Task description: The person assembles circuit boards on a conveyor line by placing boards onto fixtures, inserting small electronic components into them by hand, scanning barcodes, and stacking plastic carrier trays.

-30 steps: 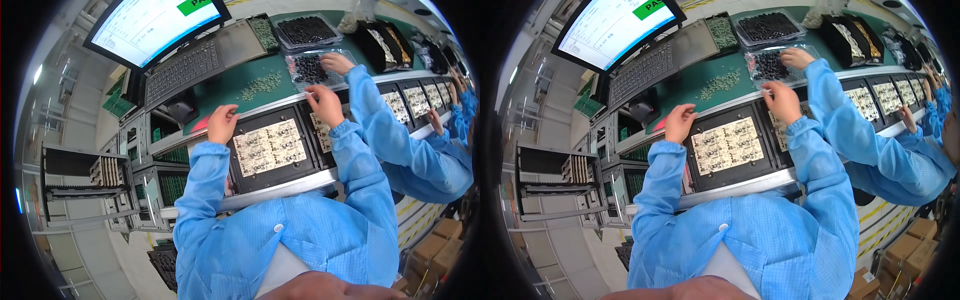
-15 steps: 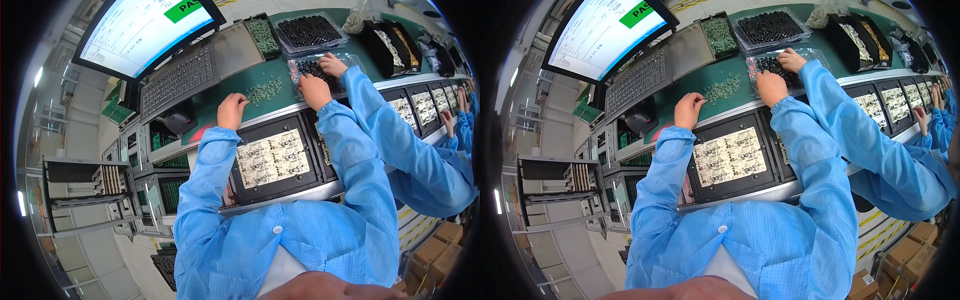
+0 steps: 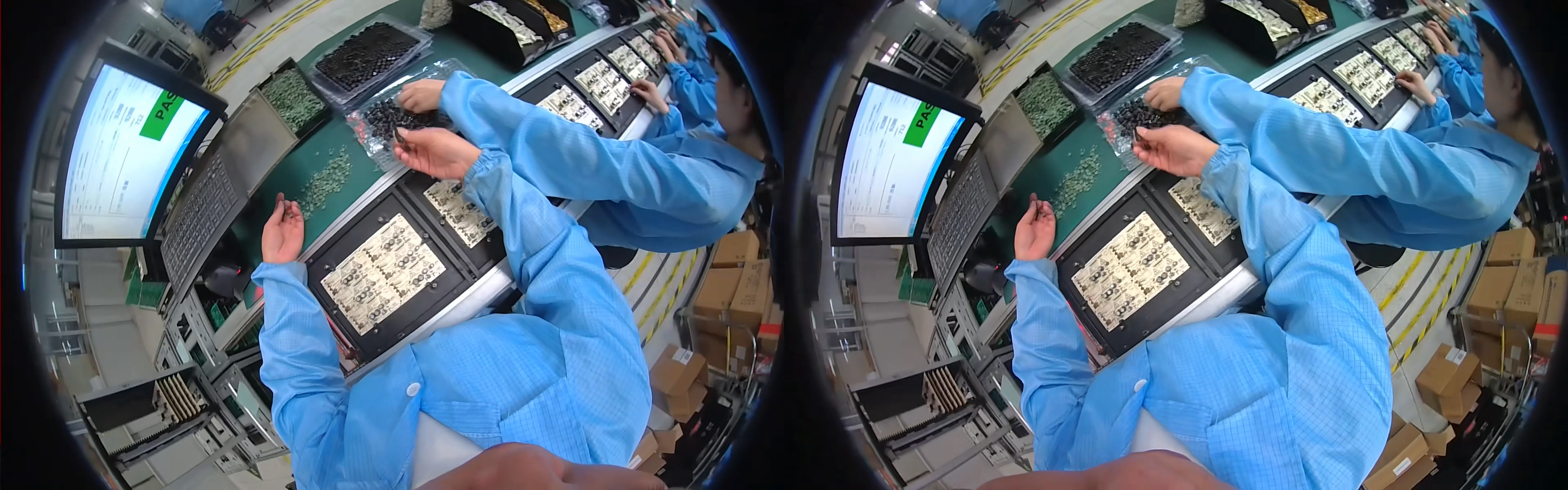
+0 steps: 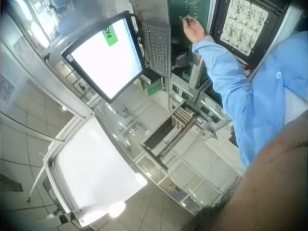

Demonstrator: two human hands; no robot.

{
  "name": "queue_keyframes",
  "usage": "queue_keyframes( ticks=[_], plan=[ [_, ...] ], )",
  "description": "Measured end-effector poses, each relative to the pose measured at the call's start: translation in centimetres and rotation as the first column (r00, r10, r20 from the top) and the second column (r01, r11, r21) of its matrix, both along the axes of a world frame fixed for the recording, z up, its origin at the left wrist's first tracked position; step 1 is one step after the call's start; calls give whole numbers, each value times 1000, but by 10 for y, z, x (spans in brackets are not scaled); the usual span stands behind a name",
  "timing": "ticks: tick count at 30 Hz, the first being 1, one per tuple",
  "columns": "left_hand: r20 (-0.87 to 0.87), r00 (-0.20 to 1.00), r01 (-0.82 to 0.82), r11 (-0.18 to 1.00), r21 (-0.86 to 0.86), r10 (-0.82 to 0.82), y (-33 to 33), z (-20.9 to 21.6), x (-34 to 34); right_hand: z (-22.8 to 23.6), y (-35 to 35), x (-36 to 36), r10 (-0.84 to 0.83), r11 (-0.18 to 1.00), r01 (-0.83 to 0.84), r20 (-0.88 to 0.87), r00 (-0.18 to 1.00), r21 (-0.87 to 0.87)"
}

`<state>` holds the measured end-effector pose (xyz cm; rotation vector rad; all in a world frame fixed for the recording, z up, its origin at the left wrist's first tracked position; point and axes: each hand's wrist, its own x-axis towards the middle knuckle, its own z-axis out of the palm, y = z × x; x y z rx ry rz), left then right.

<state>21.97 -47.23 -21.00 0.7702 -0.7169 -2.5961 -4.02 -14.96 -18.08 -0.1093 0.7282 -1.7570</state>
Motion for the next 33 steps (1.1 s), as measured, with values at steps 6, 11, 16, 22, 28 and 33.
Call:
queue_keyframes(
  ticks=[6,11,16,22,28,33],
  plan=[
    [-74,997,20,997,78,-14,33,21,4,-3,36,38,25,997,-20,-58,998,75],
    [-65,980,184,982,-38,-187,96,36,22,9,54,58,73,978,-22,-243,967,205],
    [245,915,392,850,-352,-320,137,32,42,15,58,69,71,975,24,-413,908,220],
    [408,906,417,426,-803,-116,178,34,41,14,52,79,159,952,5,-507,847,306],
    [529,843,529,23,-848,94,191,53,42,10,49,85,167,953,13,-563,809,302],
    [397,911,412,-270,-870,110,188,45,49,10,48,87,175,951,16,-581,795,308]
  ],
)
